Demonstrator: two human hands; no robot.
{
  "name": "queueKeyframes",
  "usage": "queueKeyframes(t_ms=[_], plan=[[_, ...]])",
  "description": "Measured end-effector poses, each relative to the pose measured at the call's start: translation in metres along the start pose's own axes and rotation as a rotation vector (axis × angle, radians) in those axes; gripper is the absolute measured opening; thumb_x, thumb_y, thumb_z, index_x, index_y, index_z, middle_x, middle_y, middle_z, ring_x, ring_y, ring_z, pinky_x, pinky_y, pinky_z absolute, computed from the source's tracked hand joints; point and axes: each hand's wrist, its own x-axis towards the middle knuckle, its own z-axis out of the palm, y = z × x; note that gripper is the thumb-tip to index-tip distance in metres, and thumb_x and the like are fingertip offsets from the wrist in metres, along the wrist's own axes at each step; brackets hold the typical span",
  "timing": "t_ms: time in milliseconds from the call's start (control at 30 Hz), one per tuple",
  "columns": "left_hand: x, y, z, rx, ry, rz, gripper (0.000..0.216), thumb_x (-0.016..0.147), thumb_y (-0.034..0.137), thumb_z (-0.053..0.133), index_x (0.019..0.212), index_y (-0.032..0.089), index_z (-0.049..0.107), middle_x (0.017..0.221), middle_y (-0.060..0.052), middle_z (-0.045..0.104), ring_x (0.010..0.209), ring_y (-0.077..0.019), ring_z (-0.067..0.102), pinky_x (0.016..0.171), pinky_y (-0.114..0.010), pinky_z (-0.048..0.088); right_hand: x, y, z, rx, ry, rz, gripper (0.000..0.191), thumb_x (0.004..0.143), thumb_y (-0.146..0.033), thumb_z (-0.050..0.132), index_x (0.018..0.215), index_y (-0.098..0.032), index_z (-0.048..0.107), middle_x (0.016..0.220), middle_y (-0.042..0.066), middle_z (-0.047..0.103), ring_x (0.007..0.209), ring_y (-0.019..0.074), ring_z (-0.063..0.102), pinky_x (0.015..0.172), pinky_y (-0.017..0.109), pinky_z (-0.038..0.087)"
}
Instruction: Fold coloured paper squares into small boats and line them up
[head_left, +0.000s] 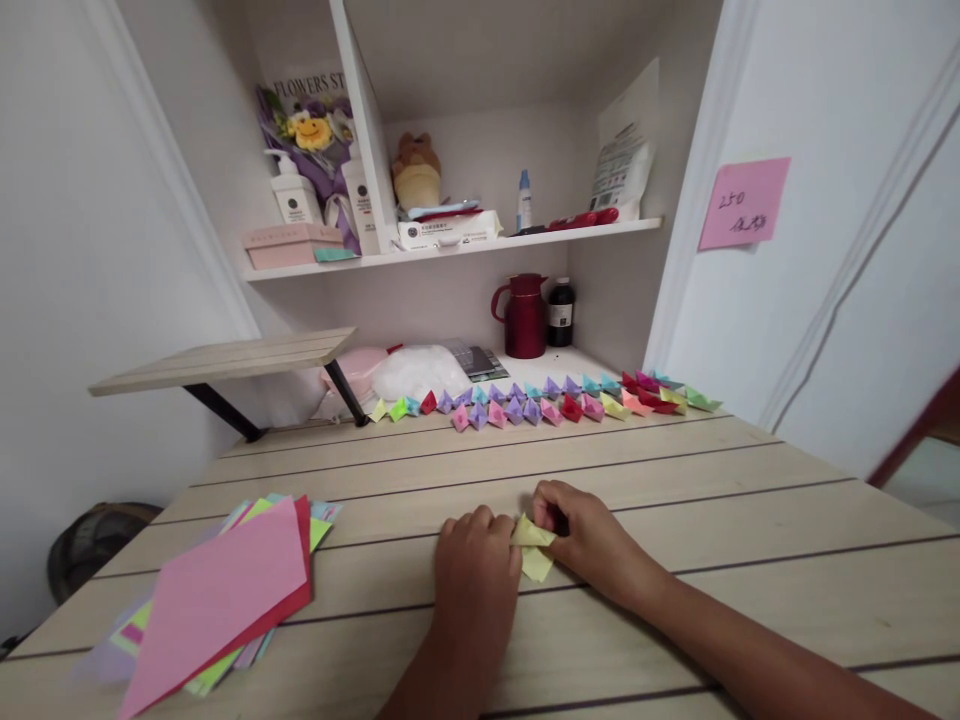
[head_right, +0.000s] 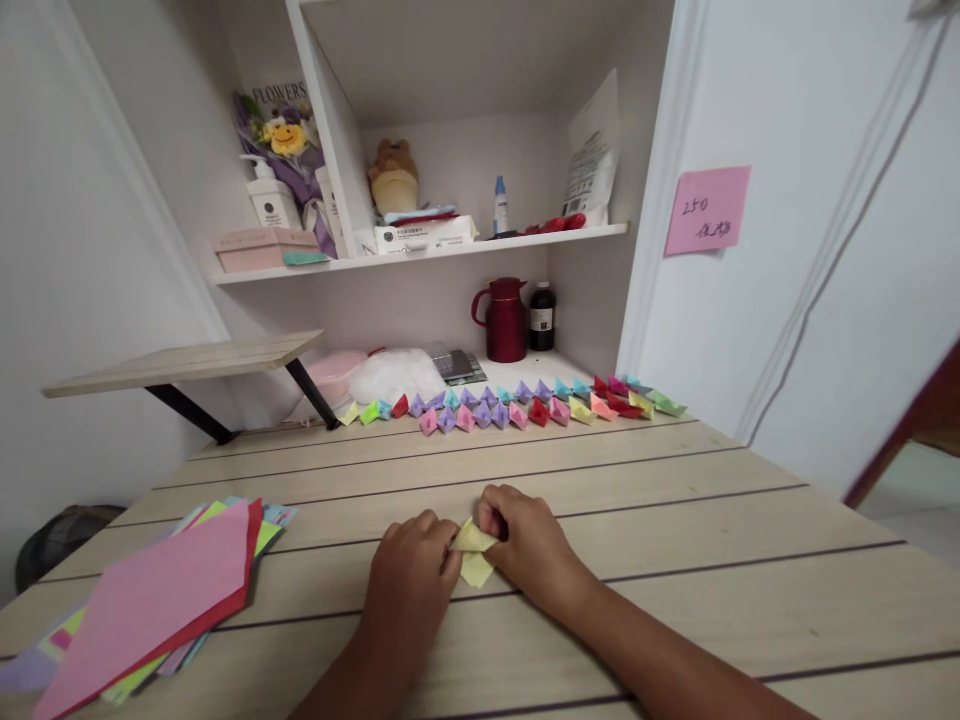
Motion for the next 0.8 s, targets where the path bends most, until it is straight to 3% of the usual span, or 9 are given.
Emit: queueKeyframes(t_ms=[133, 300, 533, 667, 800], plan=[[-0.001, -0.001, 0.006, 0.103, -0.017, 0.03, 0.022, 0.081, 0.013, 0.054, 0.096, 0.023, 0.068, 0.081, -0.005, 0.064, 0.079, -0.0239, 0.06, 0.072, -0.036, 0.034, -0.001, 0.003, 0.0, -0.01, -0.021, -0.029, 0.023, 0.057, 0.0, 0.052, 0.067, -0.021, 0.051, 0.067, -0.004, 0.053, 0.063, 0.0132, 0.048, 0.058, 0.022, 0.034], [-0.001, 0.003, 0.001, 0.094, 0.05, -0.041, 0.053, 0.076, 0.012, 0.063, 0.128, 0.02, 0.052, 0.094, -0.007, 0.065, 0.084, -0.0245, 0.061, 0.073, -0.035, 0.037, 0.0, 0.004, 0.001, -0.036, -0.009, -0.017, 0.023, 0.057, 0.0, 0.053, 0.067, -0.021, 0.052, 0.067, -0.004, 0.054, 0.062, 0.0132, 0.049, 0.058, 0.022, 0.033], [-0.012, 0.011, -0.006, 0.042, 0.168, -0.175, 0.035, 0.075, 0.013, 0.065, 0.109, 0.016, 0.055, 0.103, -0.008, 0.06, 0.084, -0.0244, 0.058, 0.074, -0.034, 0.04, 0.002, 0.005, 0.002, -0.042, -0.005, -0.016, 0.023, 0.057, 0.0, 0.052, 0.068, -0.021, 0.052, 0.067, -0.004, 0.055, 0.063, 0.0132, 0.05, 0.058, 0.022, 0.033], [-0.01, 0.009, -0.004, -0.296, 0.184, -0.197, 0.038, 0.067, 0.012, 0.071, 0.099, 0.019, 0.052, 0.102, -0.005, 0.057, 0.088, -0.0215, 0.055, 0.076, -0.031, 0.041, 0.001, 0.005, 0.001, -0.023, -0.016, -0.01, 0.022, 0.057, -0.001, 0.053, 0.067, -0.021, 0.052, 0.067, -0.004, 0.055, 0.063, 0.0134, 0.05, 0.058, 0.022, 0.033], [-0.002, -0.003, -0.004, -0.793, 0.021, -0.18, 0.031, 0.061, 0.014, 0.073, 0.083, 0.02, 0.052, 0.083, 0.001, 0.059, 0.077, -0.016, 0.054, 0.07, -0.025, 0.041, 0.001, 0.005, 0.001, -0.014, -0.028, -0.017, 0.019, 0.059, -0.004, 0.055, 0.067, -0.02, 0.052, 0.068, -0.003, 0.054, 0.064, 0.0137, 0.05, 0.059, 0.022, 0.033]])
